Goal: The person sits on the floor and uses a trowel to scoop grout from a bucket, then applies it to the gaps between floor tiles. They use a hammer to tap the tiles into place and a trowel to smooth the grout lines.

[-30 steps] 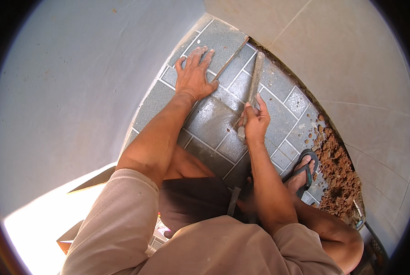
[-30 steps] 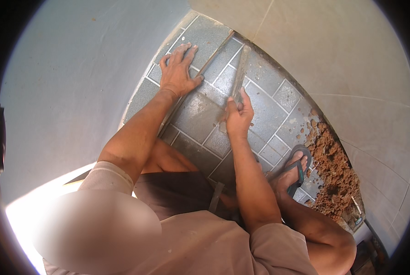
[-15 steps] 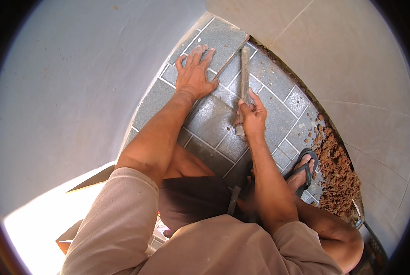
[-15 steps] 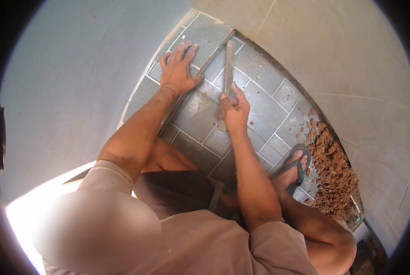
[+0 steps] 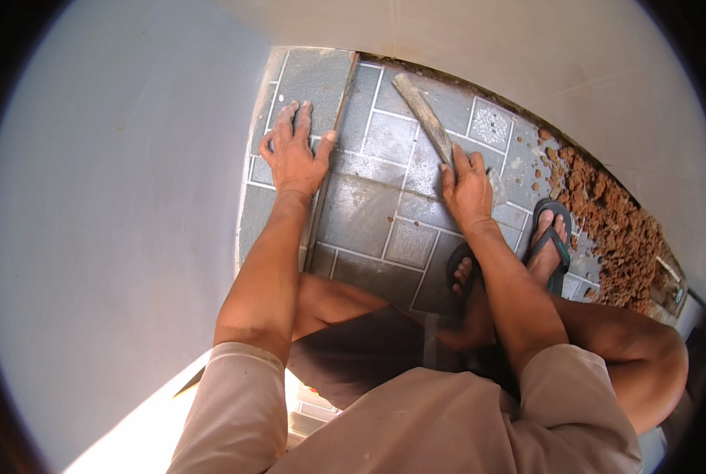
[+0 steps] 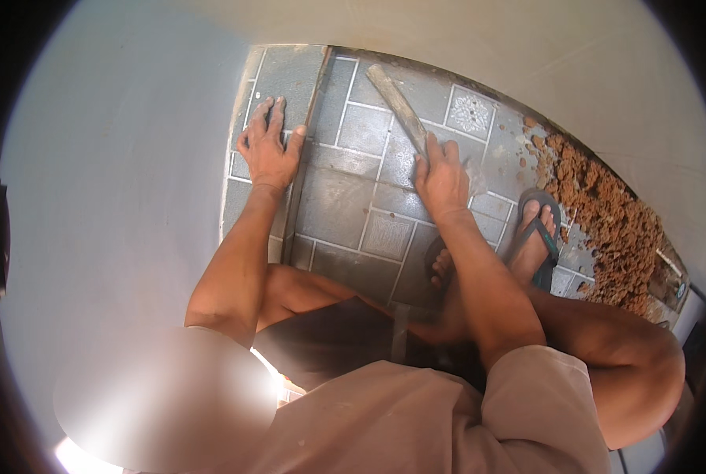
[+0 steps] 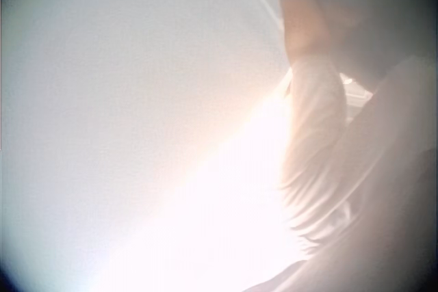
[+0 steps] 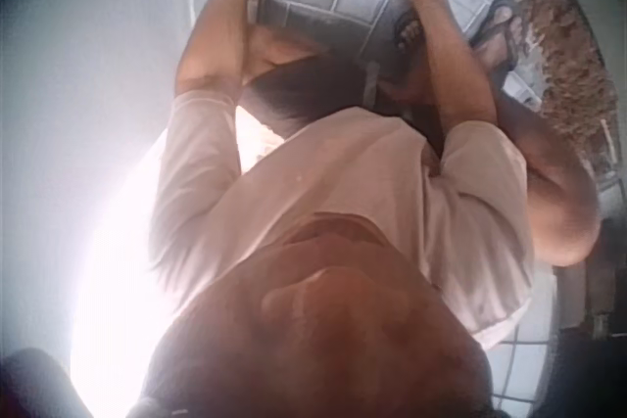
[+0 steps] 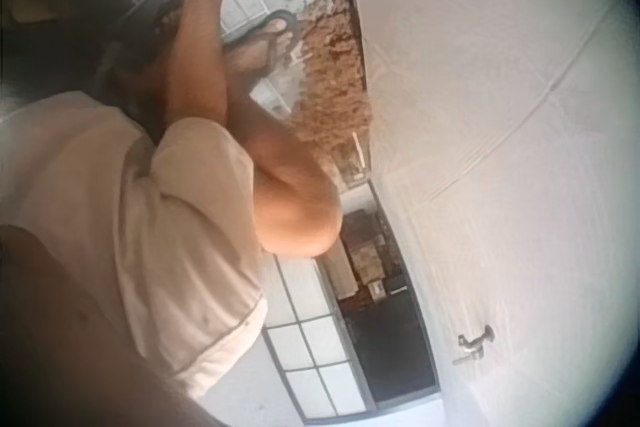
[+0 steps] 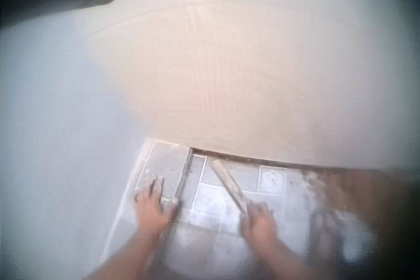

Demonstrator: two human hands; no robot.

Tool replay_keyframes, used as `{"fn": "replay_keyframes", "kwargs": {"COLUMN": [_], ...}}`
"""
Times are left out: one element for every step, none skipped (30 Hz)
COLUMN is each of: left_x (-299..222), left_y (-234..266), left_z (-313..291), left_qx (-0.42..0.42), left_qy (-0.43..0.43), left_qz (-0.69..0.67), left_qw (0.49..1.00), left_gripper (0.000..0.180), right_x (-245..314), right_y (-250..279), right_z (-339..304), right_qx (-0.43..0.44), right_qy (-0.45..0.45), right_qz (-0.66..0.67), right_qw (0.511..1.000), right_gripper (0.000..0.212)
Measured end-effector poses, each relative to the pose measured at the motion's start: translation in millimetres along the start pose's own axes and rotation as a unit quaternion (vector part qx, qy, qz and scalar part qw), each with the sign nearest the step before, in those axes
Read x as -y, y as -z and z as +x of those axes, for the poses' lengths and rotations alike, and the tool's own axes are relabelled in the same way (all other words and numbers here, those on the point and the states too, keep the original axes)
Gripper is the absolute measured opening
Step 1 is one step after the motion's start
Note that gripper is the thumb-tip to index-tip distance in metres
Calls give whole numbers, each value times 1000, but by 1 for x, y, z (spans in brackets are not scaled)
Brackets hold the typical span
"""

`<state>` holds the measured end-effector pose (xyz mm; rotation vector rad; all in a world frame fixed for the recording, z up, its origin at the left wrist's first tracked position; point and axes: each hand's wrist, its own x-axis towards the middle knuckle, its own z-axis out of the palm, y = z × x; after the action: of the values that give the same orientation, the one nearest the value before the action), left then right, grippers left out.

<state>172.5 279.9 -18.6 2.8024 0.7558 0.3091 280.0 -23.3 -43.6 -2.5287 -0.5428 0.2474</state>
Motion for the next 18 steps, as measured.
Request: {"fn": "replay_keyframes", "kwargs": {"left_x": [1,1,1,1,1,0,1,2,5,6,9,7,4,3,3,4,4,4], "left_y": [-2,-5,-5,-5,-6,-7,-7,-6,-7,-7,-7,-7,-8,-9,-10,-10,-10,-8], "left_z": [0,1,1,2,3,2,2,2,0,0,0,1,1,1,2,2,2,2], "left_qx": [-10,-6,-3,0,3,5,8,4,3,0,-2,-3,-2,-2,-3,-5,-7,-10], "left_qy": [-9,-10,-11,-12,-12,-11,-9,-10,-10,-9,-7,-9,-11,-12,-13,-14,-15,-15], "left_qz": [2,1,3,4,9,13,18,17,16,16,17,14,10,9,9,10,9,10], "left_qw": [1000,1000,1000,1000,1000,1000,1000,1000,1000,1000,1000,1000,1000,1000,1000,1000,1000,1000], "left_gripper": [69,68,68,67,67,66,66,65,65,64,64,63,62,62,61,61,60,60], "right_x": [-4,-9,-10,-13,-19,-20,-20,-21,-16,-4,7,11,16,31,52,73,91,103], "right_y": [0,0,1,1,-2,-3,-4,-4,0,6,5,-4,-15,-24,-33,-42,-50,-63], "right_z": [1,1,2,3,4,5,7,8,9,10,11,20,35,50,66,83,100,115], "right_qx": [-11,-18,-24,-30,-68,-67,-66,-65,-81,-97,-113,-135,-156,-95,-34,-14,7,-22], "right_qy": [0,-3,-6,-9,27,32,37,44,45,49,53,99,143,125,107,83,59,62], "right_qz": [-21,-31,-39,-46,-70,-79,-88,-96,-93,-89,-85,-20,44,155,265,303,340,343], "right_qw": [1000,999,999,998,995,994,993,992,991,990,989,986,976,975,958,949,939,937], "right_gripper": [49,49,49,50,49,48,48,47,47,47,46,45,44,42,40,39,38,38]}}
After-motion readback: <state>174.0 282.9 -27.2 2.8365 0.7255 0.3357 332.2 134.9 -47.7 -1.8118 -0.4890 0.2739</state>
